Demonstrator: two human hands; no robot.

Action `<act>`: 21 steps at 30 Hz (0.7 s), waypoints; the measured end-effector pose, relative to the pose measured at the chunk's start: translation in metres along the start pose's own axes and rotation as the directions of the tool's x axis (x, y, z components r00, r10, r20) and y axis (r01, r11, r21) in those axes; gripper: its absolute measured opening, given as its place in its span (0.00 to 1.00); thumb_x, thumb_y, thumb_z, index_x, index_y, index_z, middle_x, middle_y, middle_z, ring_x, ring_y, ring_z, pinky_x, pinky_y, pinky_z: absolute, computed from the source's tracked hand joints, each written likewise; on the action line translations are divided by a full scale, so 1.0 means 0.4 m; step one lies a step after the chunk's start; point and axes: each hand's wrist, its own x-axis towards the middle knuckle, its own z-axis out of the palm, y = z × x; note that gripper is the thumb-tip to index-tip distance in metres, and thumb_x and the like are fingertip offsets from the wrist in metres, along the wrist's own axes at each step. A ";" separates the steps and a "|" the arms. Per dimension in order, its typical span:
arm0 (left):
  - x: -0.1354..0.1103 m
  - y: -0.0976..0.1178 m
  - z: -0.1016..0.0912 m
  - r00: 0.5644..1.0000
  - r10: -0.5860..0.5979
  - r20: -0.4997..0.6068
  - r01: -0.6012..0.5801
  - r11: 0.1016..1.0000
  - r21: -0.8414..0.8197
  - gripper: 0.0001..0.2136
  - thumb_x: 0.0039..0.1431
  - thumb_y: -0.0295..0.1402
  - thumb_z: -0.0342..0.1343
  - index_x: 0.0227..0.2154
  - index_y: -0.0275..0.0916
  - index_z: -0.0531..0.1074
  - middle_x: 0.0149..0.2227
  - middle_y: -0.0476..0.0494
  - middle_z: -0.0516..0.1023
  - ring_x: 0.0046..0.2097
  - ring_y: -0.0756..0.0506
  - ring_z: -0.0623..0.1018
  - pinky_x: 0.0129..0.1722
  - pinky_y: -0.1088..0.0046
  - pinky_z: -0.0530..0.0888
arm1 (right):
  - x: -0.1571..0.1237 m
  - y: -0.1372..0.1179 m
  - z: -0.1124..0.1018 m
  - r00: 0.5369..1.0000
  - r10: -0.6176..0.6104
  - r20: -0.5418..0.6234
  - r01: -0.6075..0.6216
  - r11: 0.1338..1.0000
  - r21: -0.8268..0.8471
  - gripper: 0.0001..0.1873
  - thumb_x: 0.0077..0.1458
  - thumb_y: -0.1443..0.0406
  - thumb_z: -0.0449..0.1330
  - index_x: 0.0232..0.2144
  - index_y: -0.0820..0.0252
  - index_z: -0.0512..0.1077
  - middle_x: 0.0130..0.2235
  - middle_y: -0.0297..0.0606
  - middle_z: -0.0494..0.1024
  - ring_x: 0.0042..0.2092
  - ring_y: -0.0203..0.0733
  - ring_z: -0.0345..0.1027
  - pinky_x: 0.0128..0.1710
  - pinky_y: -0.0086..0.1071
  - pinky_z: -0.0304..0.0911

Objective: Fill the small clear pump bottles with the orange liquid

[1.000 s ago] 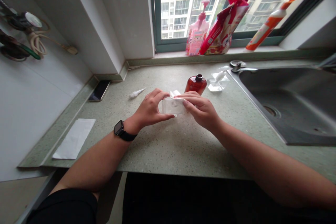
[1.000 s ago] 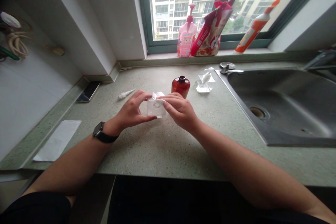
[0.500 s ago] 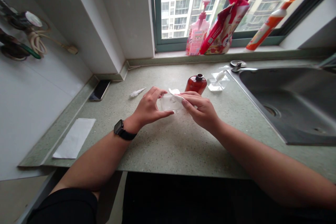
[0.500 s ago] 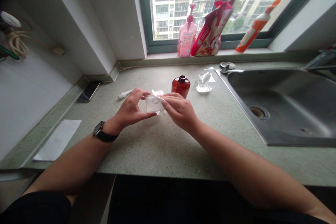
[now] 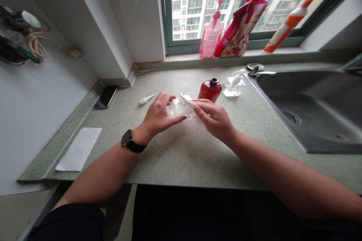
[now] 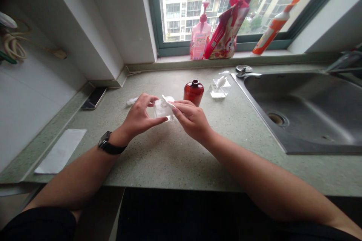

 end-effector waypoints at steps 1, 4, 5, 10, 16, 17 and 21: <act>-0.001 0.002 0.000 1.000 -0.004 -0.004 0.004 1.000 0.004 0.29 0.53 0.48 0.79 0.51 0.43 0.73 0.48 0.42 0.76 0.48 0.40 0.79 0.49 0.58 0.82 | -0.001 -0.001 0.001 1.000 0.005 -0.002 -0.005 1.000 0.001 0.16 0.74 0.53 0.60 0.54 0.44 0.86 0.53 0.38 0.89 0.59 0.50 0.81 0.62 0.52 0.75; -0.004 0.008 0.001 1.000 -0.014 -0.022 0.015 0.999 0.034 0.29 0.53 0.48 0.79 0.51 0.43 0.73 0.48 0.42 0.76 0.48 0.40 0.79 0.49 0.59 0.81 | -0.003 -0.004 0.004 1.000 0.026 -0.003 -0.026 1.000 0.001 0.17 0.74 0.53 0.60 0.55 0.45 0.85 0.54 0.39 0.89 0.60 0.50 0.81 0.63 0.53 0.75; -0.005 0.008 0.001 0.999 -0.016 -0.030 0.018 0.999 0.050 0.29 0.54 0.49 0.78 0.51 0.43 0.73 0.48 0.42 0.76 0.48 0.39 0.79 0.49 0.58 0.81 | -0.005 -0.004 0.005 0.999 0.036 -0.003 -0.036 0.999 0.007 0.17 0.74 0.52 0.60 0.55 0.45 0.85 0.54 0.39 0.89 0.60 0.51 0.81 0.63 0.53 0.74; -0.007 0.004 -0.002 0.998 -0.016 -0.057 0.022 0.993 0.119 0.28 0.56 0.52 0.76 0.50 0.43 0.72 0.48 0.42 0.76 0.49 0.38 0.80 0.49 0.57 0.80 | -0.009 -0.009 0.011 0.994 0.111 0.018 -0.112 0.990 0.088 0.18 0.73 0.49 0.61 0.53 0.44 0.86 0.55 0.39 0.88 0.60 0.50 0.80 0.64 0.52 0.73; -0.004 -0.016 -0.002 0.998 -0.019 -0.061 0.026 0.993 0.117 0.30 0.55 0.55 0.75 0.50 0.42 0.72 0.48 0.41 0.76 0.47 0.39 0.80 0.48 0.58 0.81 | -0.004 -0.011 0.000 0.959 0.280 0.049 -0.281 0.908 0.311 0.19 0.67 0.45 0.66 0.41 0.47 0.88 0.40 0.37 0.89 0.41 0.45 0.82 0.43 0.41 0.77; -0.004 -0.020 -0.002 0.998 -0.019 -0.061 0.026 0.993 0.113 0.30 0.55 0.56 0.75 0.50 0.42 0.72 0.47 0.41 0.76 0.47 0.39 0.80 0.47 0.59 0.81 | -0.002 -0.010 -0.002 0.945 0.322 0.054 -0.319 0.877 0.359 0.19 0.66 0.44 0.67 0.40 0.48 0.88 0.37 0.36 0.88 0.37 0.44 0.80 0.38 0.39 0.76; -0.001 -0.034 -0.004 0.997 -0.019 -0.071 0.025 0.996 0.091 0.30 0.55 0.56 0.75 0.51 0.43 0.73 0.47 0.42 0.76 0.47 0.40 0.80 0.48 0.59 0.81 | 0.009 0.007 -0.008 0.903 0.430 0.022 -0.374 0.758 0.534 0.18 0.62 0.46 0.69 0.39 0.51 0.87 0.37 0.39 0.87 0.37 0.46 0.80 0.35 0.40 0.76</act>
